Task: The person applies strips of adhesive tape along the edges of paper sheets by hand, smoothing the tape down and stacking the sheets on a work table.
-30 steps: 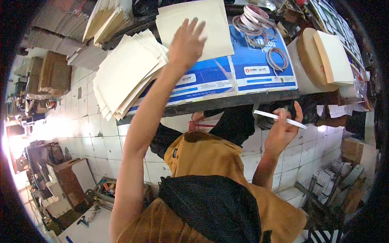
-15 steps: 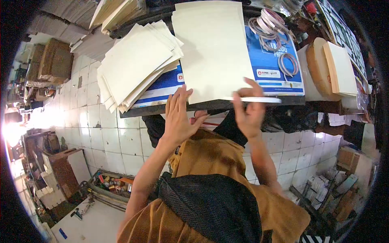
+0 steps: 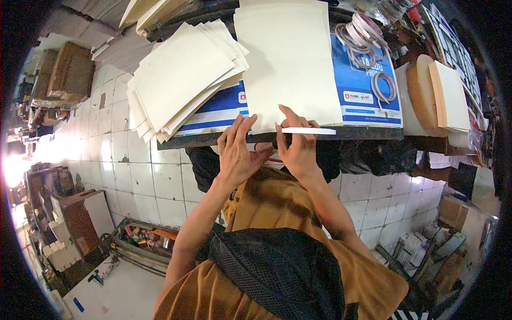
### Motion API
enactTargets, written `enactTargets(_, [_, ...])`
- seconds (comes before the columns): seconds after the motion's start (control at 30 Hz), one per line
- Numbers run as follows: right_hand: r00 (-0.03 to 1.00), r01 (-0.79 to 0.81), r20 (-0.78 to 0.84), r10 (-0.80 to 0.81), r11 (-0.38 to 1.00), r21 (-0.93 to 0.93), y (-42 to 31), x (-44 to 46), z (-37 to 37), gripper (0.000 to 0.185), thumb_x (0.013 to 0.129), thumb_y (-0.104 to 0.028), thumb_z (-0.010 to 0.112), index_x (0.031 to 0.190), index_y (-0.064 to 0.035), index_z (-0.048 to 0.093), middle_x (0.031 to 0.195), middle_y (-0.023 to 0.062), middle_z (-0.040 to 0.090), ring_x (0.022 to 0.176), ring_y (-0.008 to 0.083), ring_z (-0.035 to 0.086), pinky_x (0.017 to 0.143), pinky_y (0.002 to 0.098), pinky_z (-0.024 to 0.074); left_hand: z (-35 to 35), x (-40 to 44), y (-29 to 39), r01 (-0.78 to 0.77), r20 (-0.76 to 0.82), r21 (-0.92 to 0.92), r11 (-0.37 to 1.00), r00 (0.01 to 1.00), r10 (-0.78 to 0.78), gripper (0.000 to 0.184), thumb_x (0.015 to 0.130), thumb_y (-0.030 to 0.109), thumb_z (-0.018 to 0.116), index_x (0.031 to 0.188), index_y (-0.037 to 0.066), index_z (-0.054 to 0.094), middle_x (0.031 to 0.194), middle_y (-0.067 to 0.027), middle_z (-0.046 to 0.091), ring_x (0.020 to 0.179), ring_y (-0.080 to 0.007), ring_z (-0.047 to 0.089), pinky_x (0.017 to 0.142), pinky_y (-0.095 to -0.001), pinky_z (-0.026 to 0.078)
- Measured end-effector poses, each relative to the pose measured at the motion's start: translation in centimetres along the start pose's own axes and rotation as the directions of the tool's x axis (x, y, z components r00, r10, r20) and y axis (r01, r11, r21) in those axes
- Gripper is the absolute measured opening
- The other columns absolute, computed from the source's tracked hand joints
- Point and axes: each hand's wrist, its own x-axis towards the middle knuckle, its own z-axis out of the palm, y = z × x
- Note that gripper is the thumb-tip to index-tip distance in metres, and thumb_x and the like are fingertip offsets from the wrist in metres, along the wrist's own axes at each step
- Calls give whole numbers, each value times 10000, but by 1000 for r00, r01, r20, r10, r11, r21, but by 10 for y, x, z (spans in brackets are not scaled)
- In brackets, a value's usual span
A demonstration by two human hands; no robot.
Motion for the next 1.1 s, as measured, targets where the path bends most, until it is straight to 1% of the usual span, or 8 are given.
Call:
enactTargets(0.43, [1000, 13, -12, -12, 996, 87, 13, 0, -3, 548, 860, -31, 667, 1385, -89, 518, 853, 67, 644, 822, 259, 626, 862, 452, 417, 1, -5, -8, -14, 26, -31, 999, 1000, 15, 922, 746, 353, 860, 1454, 87, 331, 1497, -66, 475, 1403, -322, 427, 1093, -470, 321])
enactTargets(0.63, [999, 33, -15, -33, 999, 20, 17, 1, 0, 535, 861, -53, 690, 1372, -85, 533, 864, 77, 653, 808, 260, 629, 852, 440, 431, -5, -4, -17, -123, 99, 64, 990, 988, 116, 732, 726, 319, 870, 1314, 91, 498, 1499, -96, 514, 1408, -330, 453, 1075, -449, 369])
enactTargets(0.73, [998, -68, -3, 69, 985, 157, 10, 3, -14, 535, 867, -94, 720, 1368, -78, 535, 897, 96, 679, 839, 270, 653, 857, 431, 465, -7, -3, -16, -129, 101, 68, 989, 987, 121, 628, 738, 336, 857, 1238, 92, 565, 1493, -101, 522, 1407, -326, 456, 1087, -445, 364])
enactTargets(0.83, [976, -96, -183, 115, 989, 111, 15, 6, -41, 502, 893, -127, 733, 1354, -71, 544, 950, 101, 706, 870, 234, 681, 820, 388, 528, -9, -3, -17, -150, 129, 115, 982, 982, 135, 615, 743, 355, 850, 1227, 94, 575, 1491, -96, 526, 1402, -319, 464, 1089, -438, 363])
enactTargets(0.9, [897, -277, -173, 407, 821, 499, 32, 1, -56, 452, 918, -134, 723, 1333, -67, 558, 999, 91, 716, 893, 181, 685, 771, 325, 563, -6, -5, -20, -161, 104, 113, 980, 983, 150, 628, 757, 373, 841, 1248, 98, 565, 1497, -92, 521, 1404, -315, 462, 1091, -434, 360])
enactTargets(0.97, [885, -291, -243, 397, 880, 376, 53, 3, -78, 382, 941, -123, 702, 1298, -63, 579, 960, 81, 716, 861, 166, 681, 778, 320, 558, -2, -6, -23, -174, 81, 106, 979, 983, 165, 641, 769, 386, 836, 1268, 101, 553, 1503, -89, 517, 1404, -313, 463, 1092, -431, 356])
enactTargets(1.03, [951, -120, -289, 108, 993, -21, 73, 4, -87, 366, 931, -116, 705, 1275, -57, 596, 916, 81, 719, 833, 214, 690, 797, 356, 533, 0, -8, -25, -181, 62, 98, 979, 983, 175, 654, 778, 394, 833, 1286, 104, 541, 1509, -87, 513, 1402, -312, 466, 1094, -428, 352])
enactTargets(1.1, [964, -70, -263, 40, 992, -109, 85, 1, -80, 346, 917, -117, 712, 1244, -50, 619, 892, 79, 718, 808, 271, 686, 799, 396, 503, -1, -7, -23, -180, 89, 119, 976, 981, 170, 672, 786, 395, 832, 1307, 110, 518, 1512, -95, 509, 1405, -316, 461, 1097, -427, 346])
